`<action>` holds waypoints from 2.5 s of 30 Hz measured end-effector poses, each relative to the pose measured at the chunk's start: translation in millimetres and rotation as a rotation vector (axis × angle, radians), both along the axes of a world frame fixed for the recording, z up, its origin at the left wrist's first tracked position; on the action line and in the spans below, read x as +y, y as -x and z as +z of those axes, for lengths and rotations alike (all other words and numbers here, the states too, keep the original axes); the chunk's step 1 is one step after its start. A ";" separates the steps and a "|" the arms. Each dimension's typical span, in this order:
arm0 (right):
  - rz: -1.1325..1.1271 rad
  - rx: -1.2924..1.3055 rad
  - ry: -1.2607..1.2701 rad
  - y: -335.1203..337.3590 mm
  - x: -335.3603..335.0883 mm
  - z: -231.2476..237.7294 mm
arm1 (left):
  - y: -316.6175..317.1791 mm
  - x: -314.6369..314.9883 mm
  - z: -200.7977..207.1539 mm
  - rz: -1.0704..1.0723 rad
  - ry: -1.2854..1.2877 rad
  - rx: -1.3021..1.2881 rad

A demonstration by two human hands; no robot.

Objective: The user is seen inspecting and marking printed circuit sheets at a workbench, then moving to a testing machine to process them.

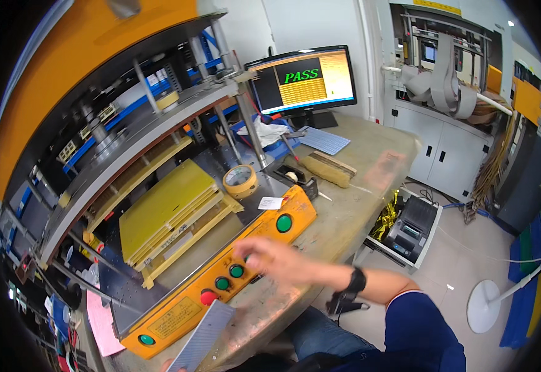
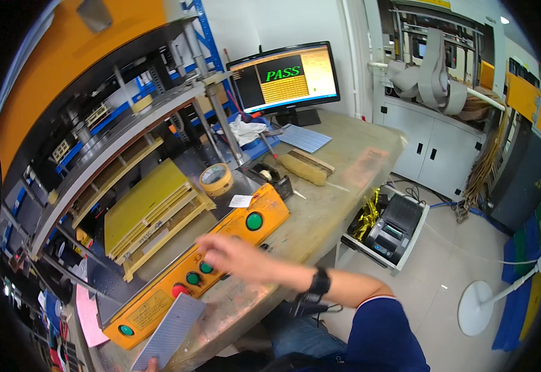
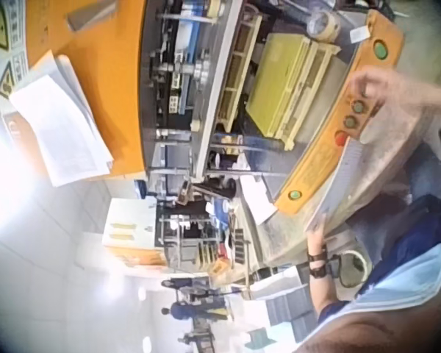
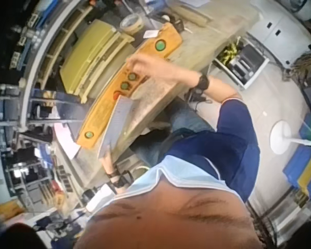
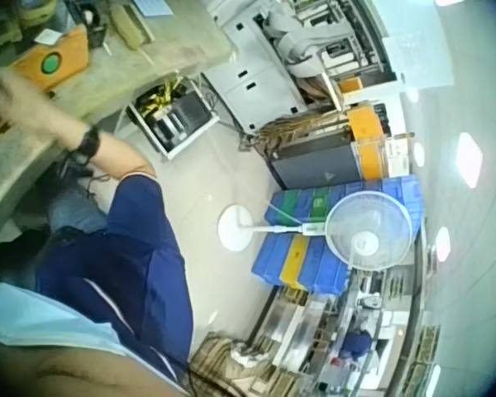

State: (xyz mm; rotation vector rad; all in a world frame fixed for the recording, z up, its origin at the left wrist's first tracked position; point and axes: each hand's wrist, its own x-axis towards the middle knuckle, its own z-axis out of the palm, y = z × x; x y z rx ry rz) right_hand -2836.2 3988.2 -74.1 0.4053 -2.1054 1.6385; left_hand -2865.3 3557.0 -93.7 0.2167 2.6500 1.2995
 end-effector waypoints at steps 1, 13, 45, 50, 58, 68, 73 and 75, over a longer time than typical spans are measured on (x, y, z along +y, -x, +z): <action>-0.132 -0.002 -0.030 -8.1 30.2 17.1 | -0.2 -2.6 -2.5 0.049 -0.041 0.012; -0.418 -0.233 -0.592 26.7 293.7 -5.9 | -22.1 -8.3 30.4 0.416 -0.450 0.171; -0.216 -0.571 -1.152 63.0 292.4 -11.7 | -30.5 -33.4 52.4 0.393 -0.510 0.069; -0.207 -0.579 -1.137 62.6 293.4 -12.3 | -18.1 -26.1 53.9 0.372 -0.497 0.063; -0.168 -0.547 -1.121 56.4 296.5 -9.7 | -20.4 -17.4 55.6 0.374 -0.500 0.069; -0.312 -0.430 -0.901 56.3 308.8 11.5 | 18.6 -148.4 -39.6 0.398 -0.554 0.009; -0.497 -0.460 -0.806 71.7 341.3 36.0 | 39.0 -270.1 -125.8 -0.143 -0.242 -0.030; -0.469 -0.533 -0.818 82.0 341.3 37.6 | 37.7 -277.0 -133.8 -0.097 -0.258 -0.044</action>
